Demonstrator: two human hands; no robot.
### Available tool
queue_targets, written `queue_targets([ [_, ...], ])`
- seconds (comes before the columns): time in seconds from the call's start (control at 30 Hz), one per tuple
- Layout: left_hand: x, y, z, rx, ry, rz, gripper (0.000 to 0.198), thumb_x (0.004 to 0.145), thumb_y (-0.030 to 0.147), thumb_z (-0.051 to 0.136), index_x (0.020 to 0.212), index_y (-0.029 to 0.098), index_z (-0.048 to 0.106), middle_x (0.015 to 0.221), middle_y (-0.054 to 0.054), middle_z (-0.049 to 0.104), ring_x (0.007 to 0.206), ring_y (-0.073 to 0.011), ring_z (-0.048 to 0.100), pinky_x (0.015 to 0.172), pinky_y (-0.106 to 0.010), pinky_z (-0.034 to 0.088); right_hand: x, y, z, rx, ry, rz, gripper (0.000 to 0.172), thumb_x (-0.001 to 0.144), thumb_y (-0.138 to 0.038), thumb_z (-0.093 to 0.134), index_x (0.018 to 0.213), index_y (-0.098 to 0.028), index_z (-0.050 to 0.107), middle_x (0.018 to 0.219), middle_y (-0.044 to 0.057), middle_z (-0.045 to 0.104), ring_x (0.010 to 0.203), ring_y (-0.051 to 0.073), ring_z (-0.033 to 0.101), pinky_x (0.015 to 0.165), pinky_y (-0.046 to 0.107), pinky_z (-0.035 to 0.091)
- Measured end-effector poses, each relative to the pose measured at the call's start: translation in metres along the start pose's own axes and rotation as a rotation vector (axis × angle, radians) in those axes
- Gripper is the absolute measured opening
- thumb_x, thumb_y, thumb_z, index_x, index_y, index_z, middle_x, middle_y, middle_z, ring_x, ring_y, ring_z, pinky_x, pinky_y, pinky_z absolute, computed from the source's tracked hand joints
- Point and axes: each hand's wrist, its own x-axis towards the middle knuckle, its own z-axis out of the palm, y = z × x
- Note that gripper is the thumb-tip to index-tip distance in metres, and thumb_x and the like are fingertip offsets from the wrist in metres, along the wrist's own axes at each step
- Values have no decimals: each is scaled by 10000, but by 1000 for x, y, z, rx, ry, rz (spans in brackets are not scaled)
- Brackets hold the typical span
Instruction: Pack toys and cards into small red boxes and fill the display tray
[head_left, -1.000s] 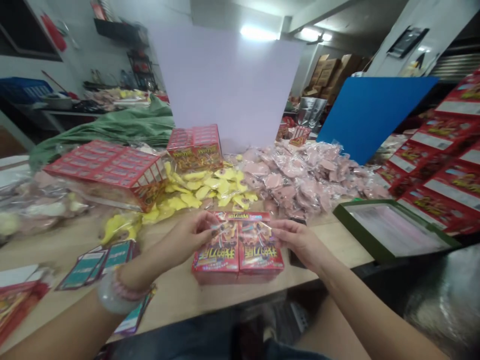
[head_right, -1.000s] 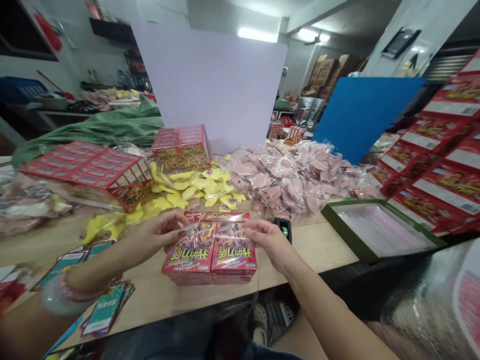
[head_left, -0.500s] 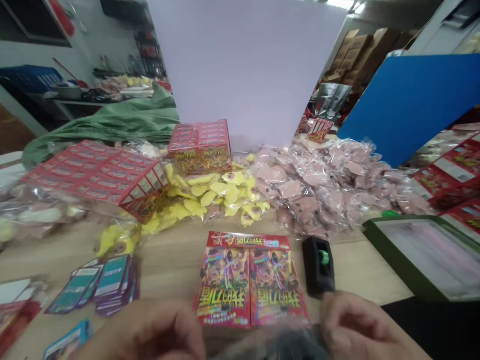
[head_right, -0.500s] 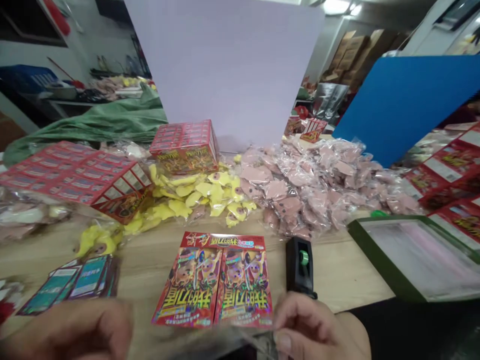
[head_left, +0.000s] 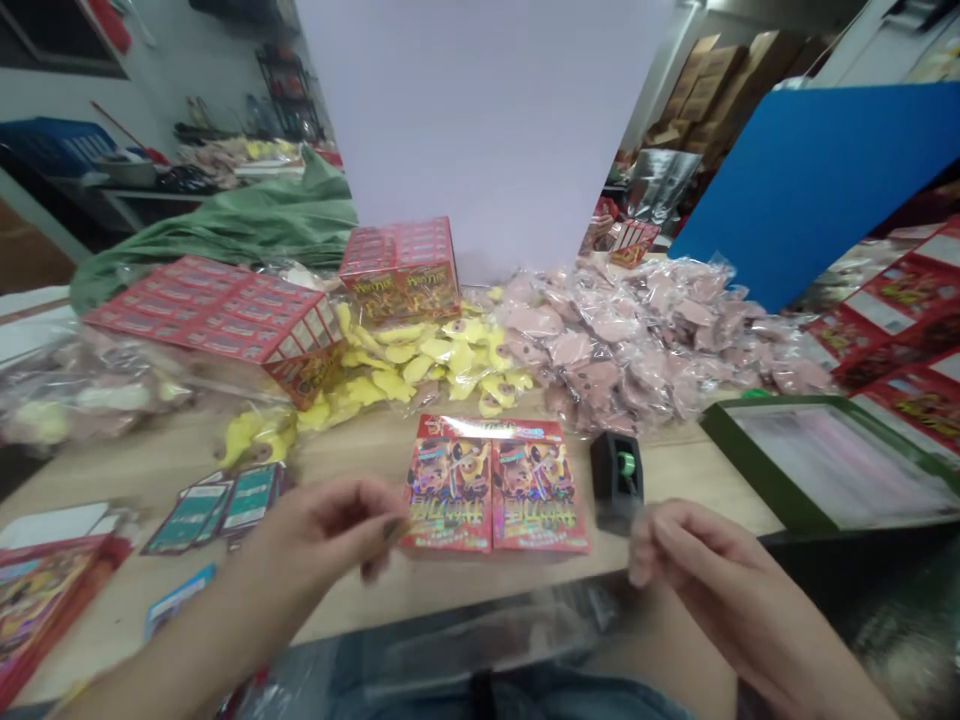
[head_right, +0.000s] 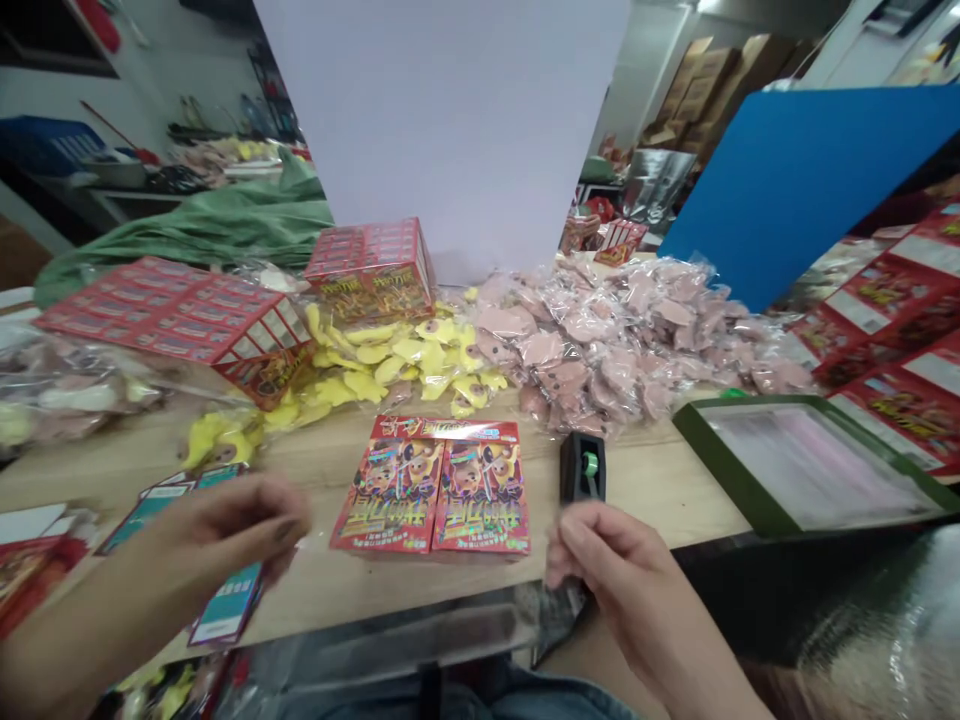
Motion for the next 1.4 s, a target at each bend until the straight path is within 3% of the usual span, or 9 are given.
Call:
queue_targets([
  [0.2, 69, -21, -1, -150, 23, -38, 329, 606, 389, 712, 822, 149, 646, 737, -24, 640, 612, -127, 551, 557, -233, 439, 74, 15, 14, 130, 135, -24, 289, 546, -336, 802, 673, -191, 587, 604, -36, 584, 542, 101, 505, 526, 215, 404],
  [0.43, 112, -40, -14, -151, -17, -132, 301, 586, 388, 716, 674, 122, 608, 559, 4, 576, 483, -92, 489, 488, -214, 382, 121, 24, 10, -62, 118, 1, 283, 663, -396, 718, 637, -165, 556, 542, -30, 537, 503, 85, 442, 496, 203, 345],
  [0.63, 132, -48, -18, -162, -55, -259, 276, 611, 383, 679, 675, 126, 601, 497, 27, 549, 437, -81, 481, 446, -195, 356, 135, 29, 4, -120, 161, 94, 272, 626, -392, 746, 656, -168, 596, 546, -38, 520, 490, 71, 409, 470, 188, 329],
  [0.77, 140, -48, -18, -176, -104, -336, 278, 610, 380, 678, 676, 123, 596, 500, 21, 565, 438, -81, 506, 437, -183, 365, 139, 27, 3, -114, 206, 170, 308, 557, -381, 788, 723, -180, 623, 652, -10, 588, 542, 103, 484, 487, 208, 382],
  [0.87, 144, -47, -18, -184, -133, -386, 274, 628, 382, 665, 689, 127, 583, 534, 12, 592, 456, -84, 533, 440, -176, 375, 141, 25, 2, -105, 188, 215, 291, 572, -397, 775, 668, -179, 608, 568, -13, 566, 510, 108, 479, 477, 215, 385],
  [1.13, 153, -46, -19, -162, -157, -447, 240, 653, 363, 637, 661, 155, 518, 524, 25, 593, 430, -81, 524, 423, -174, 374, 147, 25, -2, -60, 133, 287, 289, 604, -410, 752, 614, -168, 594, 502, -25, 532, 435, 78, 434, 427, 197, 344],
  [1.4, 159, -45, -18, -166, -203, -475, 333, 602, 454, 666, 644, 175, 490, 491, 37, 552, 398, -80, 473, 404, -183, 341, 151, 25, -2, -44, 148, 306, 296, 620, -396, 751, 635, -158, 576, 471, -35, 546, 390, 57, 442, 410, 179, 335],
])
